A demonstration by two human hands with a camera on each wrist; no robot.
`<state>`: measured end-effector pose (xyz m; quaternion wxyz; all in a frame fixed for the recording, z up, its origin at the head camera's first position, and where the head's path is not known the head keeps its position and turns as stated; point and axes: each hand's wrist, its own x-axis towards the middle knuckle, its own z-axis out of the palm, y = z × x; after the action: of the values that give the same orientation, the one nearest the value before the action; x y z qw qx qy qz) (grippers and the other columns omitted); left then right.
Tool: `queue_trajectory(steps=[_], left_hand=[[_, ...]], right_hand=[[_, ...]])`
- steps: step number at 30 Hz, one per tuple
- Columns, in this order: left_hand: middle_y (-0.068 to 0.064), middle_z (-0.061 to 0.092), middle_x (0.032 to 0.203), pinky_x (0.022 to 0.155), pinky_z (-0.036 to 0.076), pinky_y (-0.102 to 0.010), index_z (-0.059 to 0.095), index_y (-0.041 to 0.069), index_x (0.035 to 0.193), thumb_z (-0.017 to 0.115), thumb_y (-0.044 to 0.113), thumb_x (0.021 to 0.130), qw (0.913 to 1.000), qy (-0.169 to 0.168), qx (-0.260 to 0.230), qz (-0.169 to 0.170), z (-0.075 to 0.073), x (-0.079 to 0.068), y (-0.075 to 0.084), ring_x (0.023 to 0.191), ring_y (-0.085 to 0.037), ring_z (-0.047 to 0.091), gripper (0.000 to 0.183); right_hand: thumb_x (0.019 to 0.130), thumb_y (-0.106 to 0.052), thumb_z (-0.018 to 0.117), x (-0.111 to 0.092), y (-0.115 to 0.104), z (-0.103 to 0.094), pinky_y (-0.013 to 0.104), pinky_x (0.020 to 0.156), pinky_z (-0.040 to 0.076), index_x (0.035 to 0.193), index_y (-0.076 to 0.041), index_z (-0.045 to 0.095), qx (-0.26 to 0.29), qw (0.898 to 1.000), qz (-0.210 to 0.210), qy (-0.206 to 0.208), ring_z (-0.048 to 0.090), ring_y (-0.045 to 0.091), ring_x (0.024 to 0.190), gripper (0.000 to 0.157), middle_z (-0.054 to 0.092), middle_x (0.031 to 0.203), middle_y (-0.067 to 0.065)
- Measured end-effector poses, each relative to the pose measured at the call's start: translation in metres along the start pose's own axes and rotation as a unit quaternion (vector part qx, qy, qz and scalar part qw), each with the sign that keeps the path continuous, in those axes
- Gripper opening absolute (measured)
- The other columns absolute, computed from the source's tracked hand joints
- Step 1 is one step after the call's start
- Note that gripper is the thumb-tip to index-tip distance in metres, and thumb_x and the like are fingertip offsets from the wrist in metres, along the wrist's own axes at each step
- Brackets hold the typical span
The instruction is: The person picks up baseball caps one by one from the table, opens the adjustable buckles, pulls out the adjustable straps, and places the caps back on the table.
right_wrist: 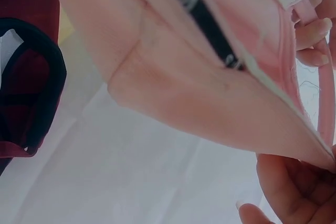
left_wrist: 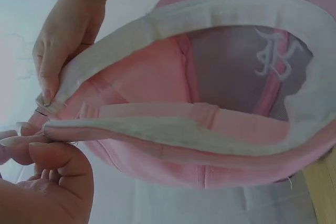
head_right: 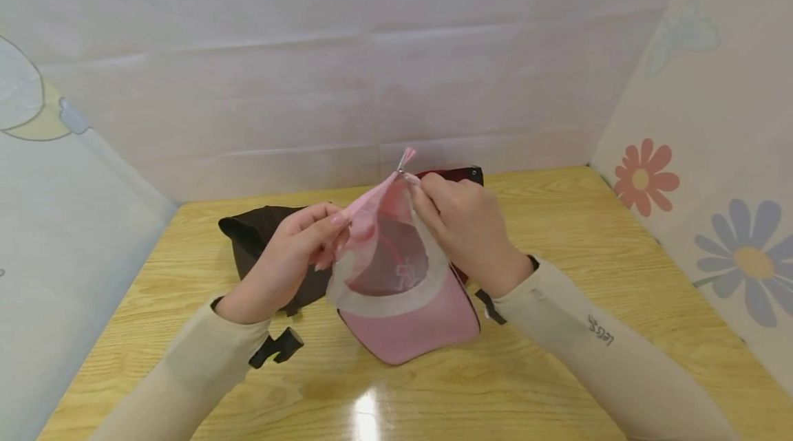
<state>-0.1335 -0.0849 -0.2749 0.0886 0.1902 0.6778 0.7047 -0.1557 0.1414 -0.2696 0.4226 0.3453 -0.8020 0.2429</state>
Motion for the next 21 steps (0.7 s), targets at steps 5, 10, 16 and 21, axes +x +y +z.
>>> queue_trajectory(steps=[5, 10, 16, 21], left_hand=[[-0.003, 0.053, 0.075, 0.058, 0.038, -0.024, 0.060, -0.002, 0.100, 0.060, 0.012, 0.096, 0.9990, 0.016, 0.038, 0.014, -0.001, -0.001, -0.004, 0.064, -0.014, 0.044, 0.015], [-0.005, 0.055, 0.079, 0.057, 0.039, -0.023, 0.060, -0.003, 0.099, 0.064, 0.008, 0.094, 0.9937, 0.039, 0.096, 0.042, 0.001, -0.001, -0.008, 0.066, -0.014, 0.047, 0.012], [-0.007, 0.054, 0.082, 0.060, 0.041, -0.023, 0.058, -0.004, 0.094, 0.065, 0.005, 0.092, 0.9878, 0.054, 0.135, 0.056, 0.000, -0.002, -0.009, 0.068, -0.017, 0.048, 0.011], [-0.006, 0.050, 0.074, 0.055, 0.039, -0.024, 0.055, -0.003, 0.090, 0.063, 0.005, 0.094, 0.9865, 0.074, 0.133, 0.060, -0.006, -0.004, -0.013, 0.061, -0.016, 0.045, 0.012]], right_hand=[[0.107, -0.037, 0.033, 0.000, 0.000, 0.001, 0.024, 0.043, 0.024, 0.069, -0.008, 0.046, 0.019, 1.000, 0.009, -0.009, 0.027, 0.008, 0.044, 0.049, 0.030, 0.056, -0.003], [0.107, -0.039, 0.032, -0.001, 0.000, 0.001, 0.025, 0.044, 0.027, 0.075, -0.004, 0.052, 0.026, 0.999, 0.024, -0.021, 0.030, 0.009, 0.044, 0.052, 0.034, 0.057, -0.002], [0.107, -0.038, 0.030, -0.001, 0.002, 0.002, 0.024, 0.043, 0.023, 0.071, -0.006, 0.044, 0.027, 0.999, 0.027, -0.015, 0.024, 0.007, 0.044, 0.050, 0.028, 0.057, -0.003], [0.107, -0.038, 0.030, -0.001, 0.002, 0.002, 0.024, 0.042, 0.023, 0.071, -0.005, 0.044, 0.029, 0.999, 0.040, -0.014, 0.024, 0.008, 0.044, 0.050, 0.027, 0.056, -0.003]])
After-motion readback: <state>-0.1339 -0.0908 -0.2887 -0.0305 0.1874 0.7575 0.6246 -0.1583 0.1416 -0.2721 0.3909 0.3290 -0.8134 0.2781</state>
